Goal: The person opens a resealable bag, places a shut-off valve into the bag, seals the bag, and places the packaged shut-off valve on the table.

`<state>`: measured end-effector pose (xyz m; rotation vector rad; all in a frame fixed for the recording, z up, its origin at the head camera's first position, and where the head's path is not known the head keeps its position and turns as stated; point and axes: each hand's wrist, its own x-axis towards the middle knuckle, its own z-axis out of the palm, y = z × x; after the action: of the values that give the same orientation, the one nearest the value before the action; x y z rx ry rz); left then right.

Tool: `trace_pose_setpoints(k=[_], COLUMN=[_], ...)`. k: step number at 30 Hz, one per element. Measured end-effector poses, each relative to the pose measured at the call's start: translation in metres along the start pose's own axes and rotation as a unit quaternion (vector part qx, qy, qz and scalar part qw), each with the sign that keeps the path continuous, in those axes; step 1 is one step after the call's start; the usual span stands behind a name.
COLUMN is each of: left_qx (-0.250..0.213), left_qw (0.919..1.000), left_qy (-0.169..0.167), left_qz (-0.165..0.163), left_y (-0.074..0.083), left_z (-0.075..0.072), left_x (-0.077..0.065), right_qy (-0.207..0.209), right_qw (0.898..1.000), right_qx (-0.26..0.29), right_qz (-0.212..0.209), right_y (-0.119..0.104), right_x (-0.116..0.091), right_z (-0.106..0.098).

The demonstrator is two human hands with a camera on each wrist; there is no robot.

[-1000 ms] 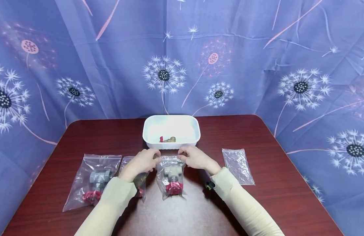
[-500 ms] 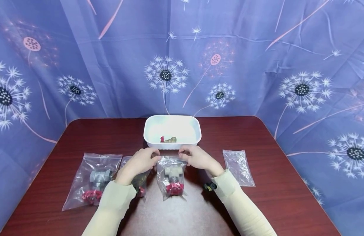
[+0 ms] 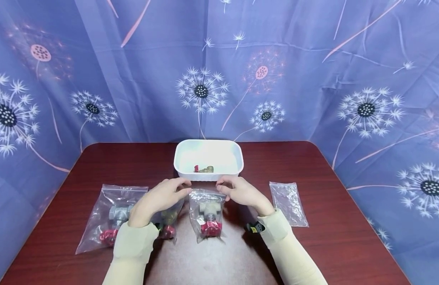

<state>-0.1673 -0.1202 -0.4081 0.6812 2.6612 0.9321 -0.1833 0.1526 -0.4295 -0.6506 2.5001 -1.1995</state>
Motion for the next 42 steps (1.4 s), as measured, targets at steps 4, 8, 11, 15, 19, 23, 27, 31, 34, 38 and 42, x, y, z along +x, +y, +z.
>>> trace_pose_setpoints(k=[4,8,11,15,19,23,27,31,34,38,42], left_qx=[0.001,0.003,0.004,0.003,0.0,-0.002,-0.002,0.002,0.007,0.014,0.018], left_qw=[0.9999,0.9998,0.9998,0.9999,1.0,1.0,1.0,1.0,0.9999,0.9998,0.9996], left_qy=[-0.002,0.001,0.004,0.002,0.0,0.0,-0.002,-0.002,-0.001,-0.001,0.0], left_qz=[0.012,0.018,0.018,0.01,0.0,-0.004,-0.007,-0.006,-0.008,-0.013,-0.02], left_y=[-0.002,-0.006,-0.009,-0.012,-0.013,-0.014,-0.016,-0.016,-0.017,-0.017,-0.017], left_z=[-0.001,0.0,-0.001,-0.003,-0.004,-0.005,-0.003,-0.003,-0.003,-0.002,-0.001], left_x=[-0.002,-0.003,-0.003,-0.004,-0.005,-0.005,-0.005,-0.003,-0.003,-0.003,-0.003], right_qy=[0.003,0.003,0.003,0.003,0.007,0.026,0.057,0.095,0.128,0.17,0.175], right_qw=[1.0,1.0,1.0,1.0,0.999,0.999,0.996,0.992,0.986,0.97,0.955], right_qx=[-0.006,-0.01,-0.019,-0.028,-0.03,-0.041,-0.047,-0.023,-0.029,-0.099,-0.145], right_qz=[-0.006,-0.011,-0.013,-0.008,0.008,0.023,0.045,0.075,0.099,0.146,0.193], right_y=[0.001,0.003,0.004,0.005,0.006,0.011,0.023,0.037,0.051,0.074,0.097], right_x=[-0.002,-0.002,-0.002,-0.004,-0.007,-0.011,-0.018,-0.032,-0.045,-0.063,-0.08], right_z=[-0.001,-0.001,-0.002,-0.006,-0.014,-0.027,-0.046,-0.07,-0.089,-0.109,-0.122])
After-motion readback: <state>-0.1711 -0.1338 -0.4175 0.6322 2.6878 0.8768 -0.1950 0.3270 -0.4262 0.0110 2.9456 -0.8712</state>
